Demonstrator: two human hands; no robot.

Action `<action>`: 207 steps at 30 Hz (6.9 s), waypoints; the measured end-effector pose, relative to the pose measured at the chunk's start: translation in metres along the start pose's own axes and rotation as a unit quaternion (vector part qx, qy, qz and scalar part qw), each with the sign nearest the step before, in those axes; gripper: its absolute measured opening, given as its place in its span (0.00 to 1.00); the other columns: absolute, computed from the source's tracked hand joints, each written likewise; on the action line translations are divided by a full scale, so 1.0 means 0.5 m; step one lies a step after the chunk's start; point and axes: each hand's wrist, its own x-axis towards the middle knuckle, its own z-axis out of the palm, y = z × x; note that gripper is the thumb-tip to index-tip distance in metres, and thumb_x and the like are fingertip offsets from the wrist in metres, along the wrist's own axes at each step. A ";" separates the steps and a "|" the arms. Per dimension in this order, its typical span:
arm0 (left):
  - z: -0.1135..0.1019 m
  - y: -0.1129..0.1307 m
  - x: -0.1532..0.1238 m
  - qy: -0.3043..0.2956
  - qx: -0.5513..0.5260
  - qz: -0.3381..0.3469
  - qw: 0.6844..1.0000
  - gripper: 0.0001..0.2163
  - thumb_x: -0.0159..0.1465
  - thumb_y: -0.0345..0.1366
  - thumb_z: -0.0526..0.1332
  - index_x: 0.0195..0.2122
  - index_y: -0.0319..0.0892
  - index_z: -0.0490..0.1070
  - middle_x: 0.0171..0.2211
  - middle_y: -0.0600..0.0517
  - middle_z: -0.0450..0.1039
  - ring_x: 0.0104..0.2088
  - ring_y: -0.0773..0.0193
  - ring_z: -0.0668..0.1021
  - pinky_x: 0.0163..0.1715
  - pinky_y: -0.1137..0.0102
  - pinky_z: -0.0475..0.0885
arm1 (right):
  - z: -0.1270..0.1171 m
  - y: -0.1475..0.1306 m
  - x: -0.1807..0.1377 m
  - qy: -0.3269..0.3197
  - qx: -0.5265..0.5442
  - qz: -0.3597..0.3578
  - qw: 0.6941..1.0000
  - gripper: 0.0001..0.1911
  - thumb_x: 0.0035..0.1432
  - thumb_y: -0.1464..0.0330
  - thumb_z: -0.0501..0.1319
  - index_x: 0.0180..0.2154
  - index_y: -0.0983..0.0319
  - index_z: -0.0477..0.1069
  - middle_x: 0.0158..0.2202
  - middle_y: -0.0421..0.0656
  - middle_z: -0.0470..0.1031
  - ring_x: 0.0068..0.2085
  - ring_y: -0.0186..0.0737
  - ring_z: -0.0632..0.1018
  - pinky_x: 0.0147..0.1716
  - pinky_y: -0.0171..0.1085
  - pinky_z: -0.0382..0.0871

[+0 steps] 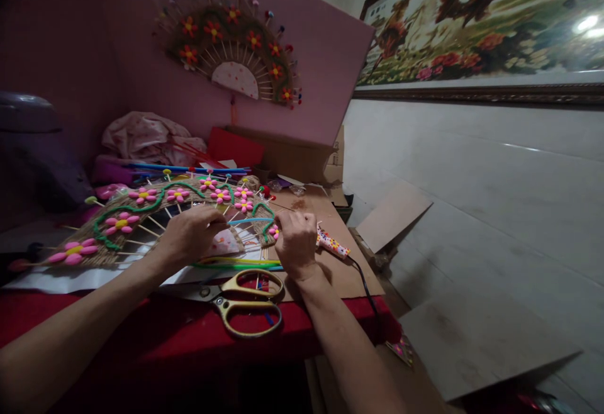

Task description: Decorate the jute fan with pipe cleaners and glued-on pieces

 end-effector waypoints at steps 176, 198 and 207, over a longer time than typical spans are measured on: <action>0.015 0.066 -0.006 0.000 -0.553 -0.259 0.792 0.08 0.48 0.39 0.63 0.23 0.38 0.71 0.19 0.56 0.67 0.19 0.71 0.66 0.20 0.75 0.61 | 0.043 -0.074 0.013 -0.063 0.116 -0.092 0.987 0.08 0.59 0.73 0.50 0.31 0.62 0.66 0.27 0.43 0.70 0.31 0.38 0.70 0.31 0.35 0.58; 0.030 0.027 -0.004 -0.002 -0.419 -0.146 0.896 0.04 0.49 0.34 0.62 0.23 0.41 0.75 0.21 0.54 0.72 0.23 0.68 0.70 0.24 0.76 0.62 | 0.034 -0.057 0.024 -0.103 0.017 -0.135 0.985 0.07 0.56 0.74 0.54 0.33 0.60 0.70 0.28 0.42 0.70 0.31 0.37 0.70 0.27 0.34 0.53; 0.013 0.025 -0.004 -0.084 -0.389 -0.125 0.909 0.06 0.48 0.30 0.58 0.20 0.41 0.75 0.17 0.56 0.70 0.20 0.70 0.68 0.21 0.76 0.60 | 0.035 -0.048 0.026 -0.086 0.031 -0.191 0.977 0.07 0.57 0.73 0.54 0.32 0.60 0.70 0.27 0.41 0.70 0.31 0.36 0.69 0.28 0.34 0.54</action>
